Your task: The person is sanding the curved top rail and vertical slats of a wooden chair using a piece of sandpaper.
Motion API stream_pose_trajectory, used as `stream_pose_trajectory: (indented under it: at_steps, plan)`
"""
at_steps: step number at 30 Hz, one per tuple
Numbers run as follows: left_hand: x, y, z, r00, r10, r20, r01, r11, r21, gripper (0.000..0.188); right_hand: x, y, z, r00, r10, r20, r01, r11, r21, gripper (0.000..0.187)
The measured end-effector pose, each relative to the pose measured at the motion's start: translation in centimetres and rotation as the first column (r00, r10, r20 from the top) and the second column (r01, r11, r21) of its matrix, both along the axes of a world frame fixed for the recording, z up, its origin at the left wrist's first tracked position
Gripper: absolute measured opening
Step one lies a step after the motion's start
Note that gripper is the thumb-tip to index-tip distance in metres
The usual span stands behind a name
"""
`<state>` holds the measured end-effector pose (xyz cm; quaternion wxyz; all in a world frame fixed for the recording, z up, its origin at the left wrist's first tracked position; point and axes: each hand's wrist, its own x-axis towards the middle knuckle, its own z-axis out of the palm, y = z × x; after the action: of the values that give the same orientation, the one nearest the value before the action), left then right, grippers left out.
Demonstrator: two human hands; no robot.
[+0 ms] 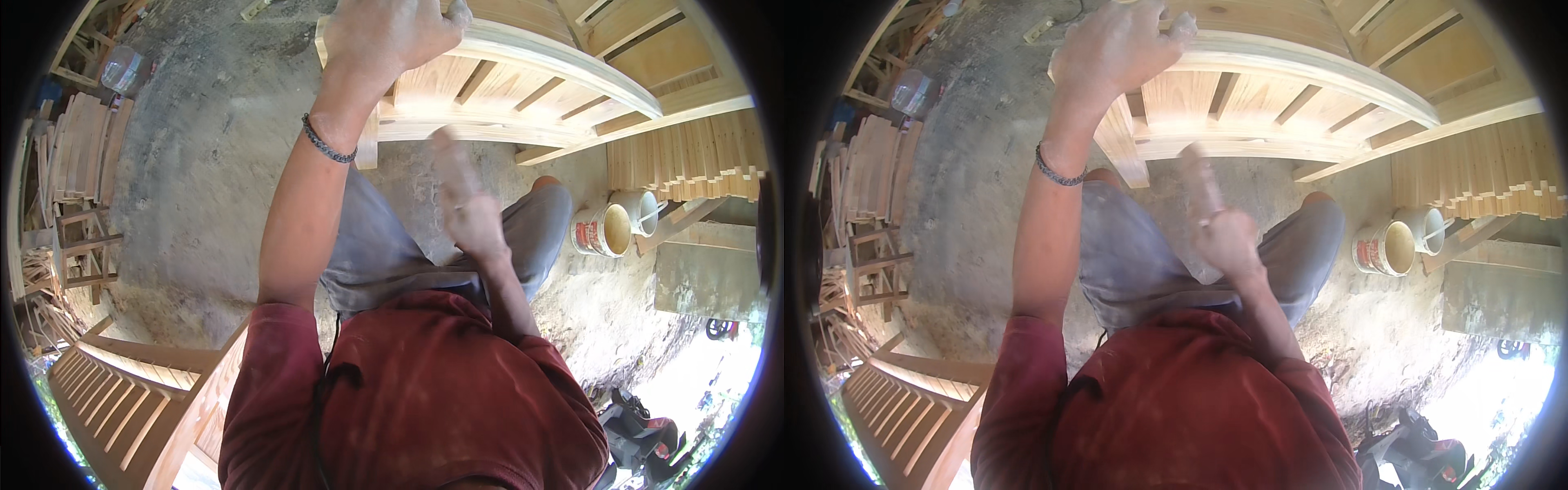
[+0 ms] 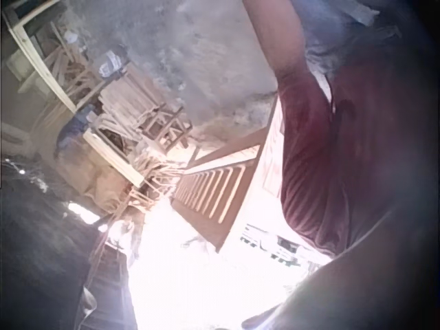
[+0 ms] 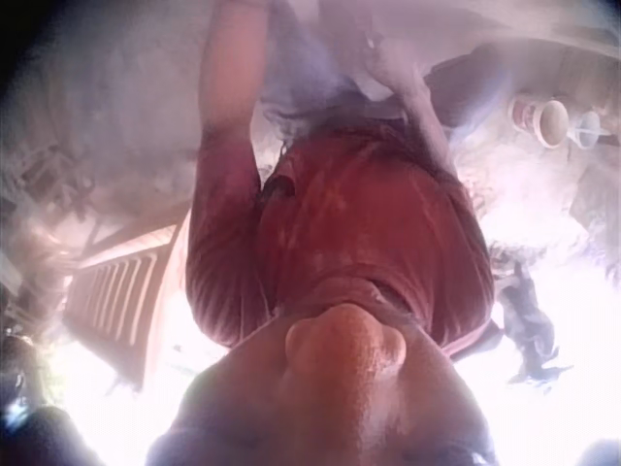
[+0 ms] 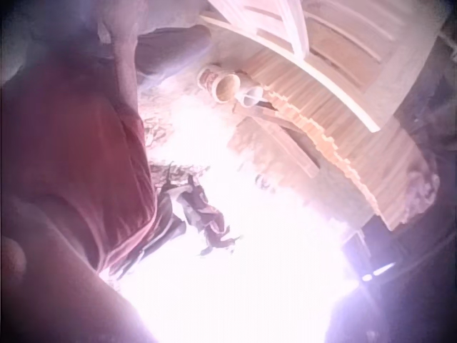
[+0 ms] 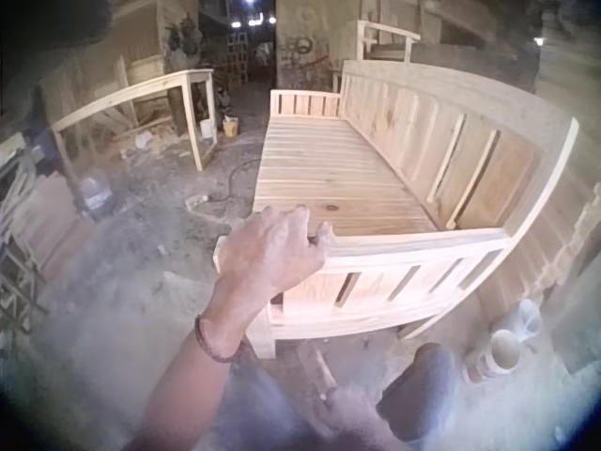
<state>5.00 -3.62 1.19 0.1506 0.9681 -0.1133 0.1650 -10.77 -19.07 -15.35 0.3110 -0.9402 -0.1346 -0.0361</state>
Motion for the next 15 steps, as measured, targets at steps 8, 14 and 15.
stream_pose_trajectory:
  at_steps: [8,14,15]
  plan:
    - [-0.3,0.3,-0.1,0.99,-0.065,0.123,0.075,0.994,-0.076,0.041,6.4,-1.6,0.8,0.918,-0.188,0.349,0.198,0.98,0.007,0.078]
    - [0.0,0.2,0.1,0.997,-0.016,0.078,0.021,0.998,-0.065,0.04,7.4,0.5,-0.3,0.955,-0.275,0.111,0.279,0.96,-0.026,0.08]
    - [0.1,0.3,0.1,0.997,-0.014,0.07,0.018,0.998,-0.059,0.04,7.1,0.8,0.1,0.953,-0.298,-0.057,0.297,0.955,-0.015,0.079]
